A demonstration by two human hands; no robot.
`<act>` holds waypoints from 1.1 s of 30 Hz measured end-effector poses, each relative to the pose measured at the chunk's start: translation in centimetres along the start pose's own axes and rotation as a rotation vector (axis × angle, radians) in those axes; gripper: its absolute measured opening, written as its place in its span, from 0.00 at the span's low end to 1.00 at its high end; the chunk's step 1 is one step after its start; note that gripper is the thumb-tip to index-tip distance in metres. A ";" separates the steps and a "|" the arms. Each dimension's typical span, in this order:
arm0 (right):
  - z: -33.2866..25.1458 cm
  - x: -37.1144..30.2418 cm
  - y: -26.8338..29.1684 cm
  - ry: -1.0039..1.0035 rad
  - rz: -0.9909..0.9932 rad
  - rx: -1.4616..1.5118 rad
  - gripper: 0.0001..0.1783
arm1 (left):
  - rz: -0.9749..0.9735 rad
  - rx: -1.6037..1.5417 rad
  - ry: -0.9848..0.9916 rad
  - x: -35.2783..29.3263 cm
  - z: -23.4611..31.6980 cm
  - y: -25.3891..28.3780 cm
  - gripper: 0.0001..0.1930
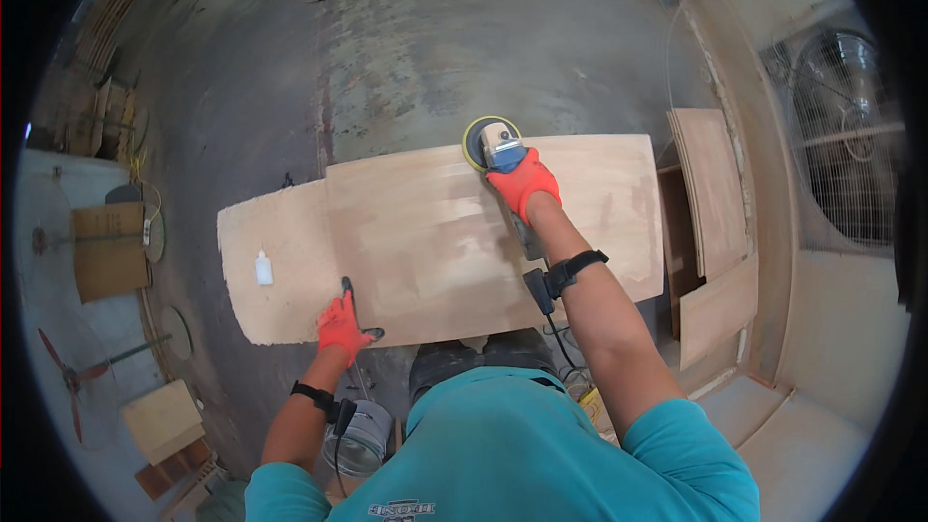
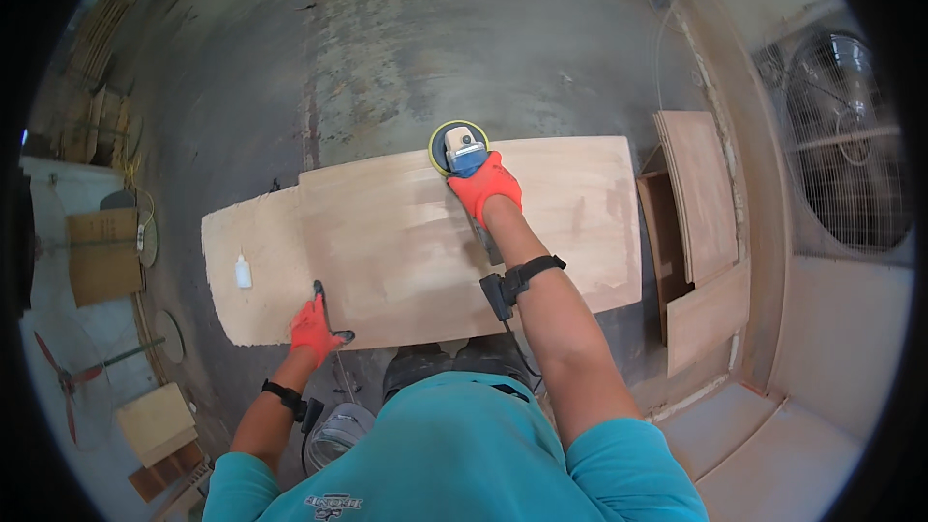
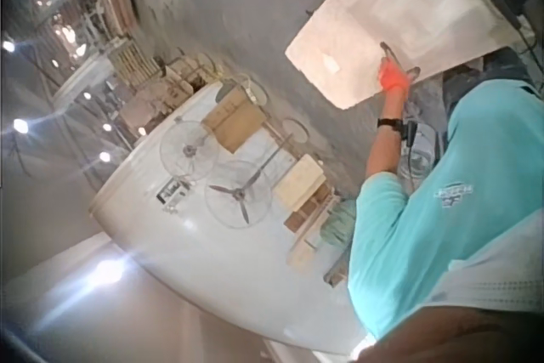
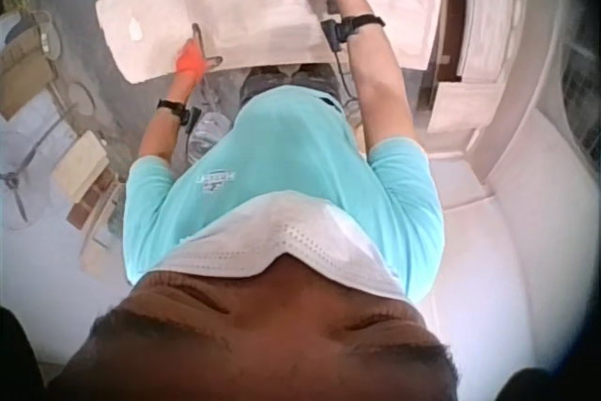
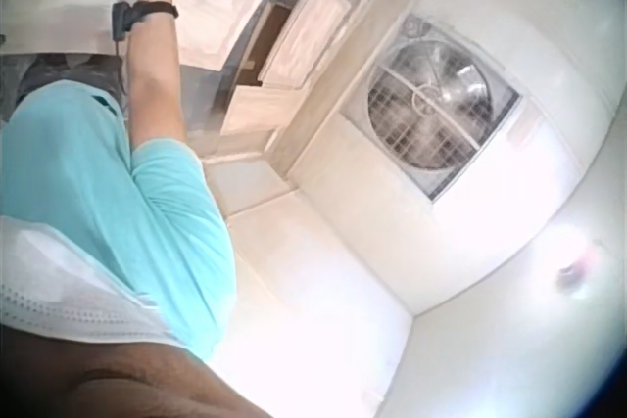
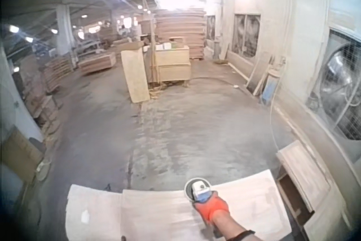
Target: The person applies a liquid from a white bottle onto a large wooden board and then uses a handheld electric sander to smooth the surface. The person moves the sander across the board in various directions, occasionally pausing to reposition the board or adjust the tool.
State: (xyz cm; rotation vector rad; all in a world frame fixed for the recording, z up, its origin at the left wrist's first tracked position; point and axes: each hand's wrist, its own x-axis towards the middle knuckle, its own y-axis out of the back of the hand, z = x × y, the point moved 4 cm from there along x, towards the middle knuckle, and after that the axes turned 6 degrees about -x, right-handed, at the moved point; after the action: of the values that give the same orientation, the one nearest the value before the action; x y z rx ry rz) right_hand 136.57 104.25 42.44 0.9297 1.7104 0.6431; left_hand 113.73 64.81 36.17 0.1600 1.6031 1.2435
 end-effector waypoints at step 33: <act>-6.7 -4.2 -4.7 0.097 -0.037 -0.055 0.42 | -0.001 -0.048 -0.068 0.0 -0.3 0.1 0.60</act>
State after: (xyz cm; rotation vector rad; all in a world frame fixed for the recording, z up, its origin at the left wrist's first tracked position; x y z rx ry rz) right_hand 129.57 98.25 43.12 0.8375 1.7825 0.7174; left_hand 113.43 64.67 36.26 0.1697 1.5130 1.2622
